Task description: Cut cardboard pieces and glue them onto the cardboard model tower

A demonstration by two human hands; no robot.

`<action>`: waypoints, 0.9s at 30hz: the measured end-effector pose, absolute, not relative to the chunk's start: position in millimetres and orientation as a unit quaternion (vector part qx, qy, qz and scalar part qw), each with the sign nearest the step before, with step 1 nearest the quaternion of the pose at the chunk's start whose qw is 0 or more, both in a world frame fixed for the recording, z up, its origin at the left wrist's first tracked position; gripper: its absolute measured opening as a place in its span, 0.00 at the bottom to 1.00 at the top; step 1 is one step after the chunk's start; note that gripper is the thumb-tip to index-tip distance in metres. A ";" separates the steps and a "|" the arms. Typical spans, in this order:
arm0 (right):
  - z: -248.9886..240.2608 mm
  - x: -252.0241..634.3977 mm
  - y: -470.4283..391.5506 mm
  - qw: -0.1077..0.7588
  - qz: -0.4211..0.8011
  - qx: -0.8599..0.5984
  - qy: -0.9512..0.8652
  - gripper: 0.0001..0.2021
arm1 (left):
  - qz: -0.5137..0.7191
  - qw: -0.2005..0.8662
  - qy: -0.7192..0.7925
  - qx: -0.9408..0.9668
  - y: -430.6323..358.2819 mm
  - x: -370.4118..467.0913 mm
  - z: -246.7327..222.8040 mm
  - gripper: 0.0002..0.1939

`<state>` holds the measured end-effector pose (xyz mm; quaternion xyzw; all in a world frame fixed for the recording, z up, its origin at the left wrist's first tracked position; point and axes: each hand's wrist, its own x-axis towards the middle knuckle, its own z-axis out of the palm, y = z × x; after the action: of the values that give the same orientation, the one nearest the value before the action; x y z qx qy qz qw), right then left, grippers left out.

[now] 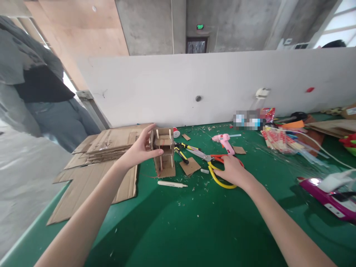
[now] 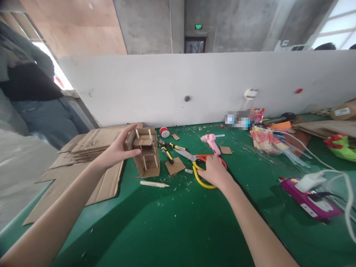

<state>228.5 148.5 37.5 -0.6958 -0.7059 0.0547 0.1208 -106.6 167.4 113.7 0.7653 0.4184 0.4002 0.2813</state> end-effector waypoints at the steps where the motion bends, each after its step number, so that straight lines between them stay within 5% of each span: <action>1: 39.1 227.5 145.8 0.124 0.041 -0.695 -0.707 0.21 | 0.405 0.284 0.414 0.764 167.4 -106.4 113.0 0.44; 5: 50.1 204.4 129.4 0.239 -0.015 -0.649 -0.722 0.14 | 0.413 0.285 0.402 0.766 166.8 -104.0 110.9 0.42; 8: 55.3 164.3 118.9 0.321 0.165 -0.548 -0.755 0.12 | 0.418 0.294 0.399 0.761 165.9 -103.8 109.8 0.41; 11: 56.1 119.0 119.1 0.293 0.269 -0.476 -0.784 0.13 | 0.421 0.321 0.393 0.752 164.4 -105.0 109.1 0.42; 17: 55.8 65.1 141.7 0.241 0.147 -0.498 -0.820 0.13 | 0.422 0.321 0.394 0.751 163.7 -106.6 109.1 0.41; 27: 52.4 41.0 157.1 0.181 0.151 -0.542 -0.806 0.16 | 0.423 0.329 0.381 0.754 163.3 -108.1 110.6 0.39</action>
<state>41.0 157.1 52.4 -0.5422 -0.8064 0.1512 0.1814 -108.1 163.3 110.6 0.7536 0.3807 0.4232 0.3286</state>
